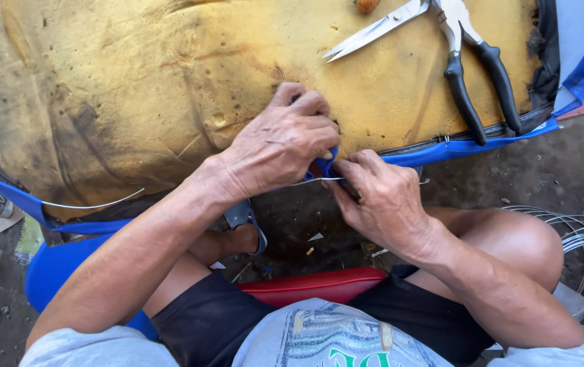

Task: Securing blue upholstery fabric to a foam seat base using wire and pliers

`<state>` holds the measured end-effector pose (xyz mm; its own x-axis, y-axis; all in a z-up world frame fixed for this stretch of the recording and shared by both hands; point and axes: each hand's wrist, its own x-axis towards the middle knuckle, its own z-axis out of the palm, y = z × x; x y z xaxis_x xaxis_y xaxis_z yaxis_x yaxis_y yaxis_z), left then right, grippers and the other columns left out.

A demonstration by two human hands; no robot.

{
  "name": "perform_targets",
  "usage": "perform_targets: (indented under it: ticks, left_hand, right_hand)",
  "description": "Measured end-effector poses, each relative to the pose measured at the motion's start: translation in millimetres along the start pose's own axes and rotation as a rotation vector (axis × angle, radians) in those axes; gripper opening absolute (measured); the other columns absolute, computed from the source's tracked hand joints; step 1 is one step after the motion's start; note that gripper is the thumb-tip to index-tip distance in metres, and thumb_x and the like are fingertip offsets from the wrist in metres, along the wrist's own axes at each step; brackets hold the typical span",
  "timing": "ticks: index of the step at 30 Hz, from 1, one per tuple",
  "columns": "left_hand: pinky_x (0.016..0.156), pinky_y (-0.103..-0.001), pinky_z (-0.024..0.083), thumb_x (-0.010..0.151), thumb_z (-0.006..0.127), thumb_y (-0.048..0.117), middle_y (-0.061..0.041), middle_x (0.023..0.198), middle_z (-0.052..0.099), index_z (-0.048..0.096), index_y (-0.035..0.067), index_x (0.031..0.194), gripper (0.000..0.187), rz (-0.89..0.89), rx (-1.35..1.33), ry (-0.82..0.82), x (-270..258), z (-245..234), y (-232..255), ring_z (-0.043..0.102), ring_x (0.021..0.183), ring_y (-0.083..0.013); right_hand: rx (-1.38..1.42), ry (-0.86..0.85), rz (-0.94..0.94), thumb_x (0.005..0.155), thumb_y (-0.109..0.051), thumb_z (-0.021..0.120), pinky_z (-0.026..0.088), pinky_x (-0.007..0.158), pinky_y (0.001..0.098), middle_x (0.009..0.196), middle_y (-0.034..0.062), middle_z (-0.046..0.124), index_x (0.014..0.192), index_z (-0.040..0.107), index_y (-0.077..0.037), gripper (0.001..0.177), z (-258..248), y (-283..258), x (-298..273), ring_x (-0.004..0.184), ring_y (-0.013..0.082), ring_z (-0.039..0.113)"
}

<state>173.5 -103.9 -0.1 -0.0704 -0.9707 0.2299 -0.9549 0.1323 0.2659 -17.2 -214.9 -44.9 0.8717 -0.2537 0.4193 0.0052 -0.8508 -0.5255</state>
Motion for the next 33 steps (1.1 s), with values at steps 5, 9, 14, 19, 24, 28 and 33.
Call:
perform_targets:
  ticks: [5,9,14,19,24,28,33]
  left_hand:
    - [0.094,-0.043,0.039,0.093,0.069,0.036,-0.002,0.076,0.064,0.060,0.016,0.084,0.024,0.050,-0.164,-0.061,13.7,12.3,-23.4,0.059,0.096,-0.0242]
    - [0.094,-0.043,0.038,0.088,0.075,0.032,-0.004,0.073,0.067,0.064,0.014,0.081,0.022,0.066,-0.230,-0.114,17.9,12.9,-30.6,0.061,0.095,-0.0248]
    - [0.091,-0.040,0.039,0.087,0.076,0.032,0.000,0.072,0.068,0.065,0.018,0.078,0.020,0.032,-0.278,-0.147,19.8,16.1,-34.0,0.062,0.093,-0.0217]
    - [0.089,-0.038,0.042,0.081,0.082,0.033,0.005,0.066,0.069,0.068,0.025,0.075,0.017,-0.054,-0.157,-0.208,20.7,13.2,-34.1,0.064,0.088,-0.0182]
    - [0.085,-0.042,0.047,0.076,0.089,0.024,0.006,0.067,0.073,0.060,0.018,0.089,0.032,-0.249,-0.325,-0.234,27.5,2.5,-28.4,0.070,0.083,-0.0240]
    - [0.087,-0.048,0.047,0.079,0.080,0.008,-0.007,0.079,0.078,0.064,0.010,0.092,0.021,-0.211,-0.390,-0.315,27.8,-25.8,-21.7,0.070,0.093,-0.0342]
    - [0.092,-0.044,0.038,0.069,0.089,0.044,0.000,0.102,0.056,0.073,0.028,0.083,0.026,-0.169,0.005,-0.270,16.3,-12.8,-22.9,0.048,0.106,-0.0278]
  right_hand:
    - [0.313,-0.023,0.257,0.086,-0.024,0.086,0.054,0.055,0.0371,0.078,0.0061,0.070,0.092,0.076,-0.014,0.015,-7.1,2.2,15.6,0.070,0.0297,0.072]
    - [0.382,-0.044,0.494,0.083,-0.030,0.090,0.050,0.054,0.0304,0.071,0.0028,0.071,0.094,0.078,-0.013,0.024,-8.2,4.2,26.5,0.062,0.0162,0.067]
    - [0.365,-0.054,0.507,0.083,-0.024,0.088,0.050,0.052,0.0341,0.068,0.0057,0.072,0.090,0.078,-0.014,0.017,-1.2,4.8,28.9,0.064,0.0235,0.072]
    - [0.331,-0.185,0.585,0.080,-0.031,0.088,0.053,0.060,0.0370,0.072,0.0015,0.073,0.092,0.078,-0.018,0.020,-2.0,9.8,32.0,0.071,0.0242,0.072]
    - [0.426,-0.208,0.628,0.076,-0.027,0.091,0.052,0.062,0.0330,0.067,0.0032,0.073,0.085,0.078,-0.017,0.018,-9.6,7.9,40.2,0.069,0.0215,0.072]
    - [0.432,-0.228,0.677,0.078,-0.026,0.088,0.050,0.061,0.0297,0.065,0.0000,0.072,0.080,0.078,-0.021,0.011,-6.2,12.9,36.1,0.068,0.0145,0.071]
    - [0.437,-0.208,0.674,0.086,-0.034,0.082,0.052,0.061,0.0327,0.066,0.0013,0.071,0.082,0.078,-0.024,0.011,-2.7,13.1,31.8,0.068,0.0190,0.071]
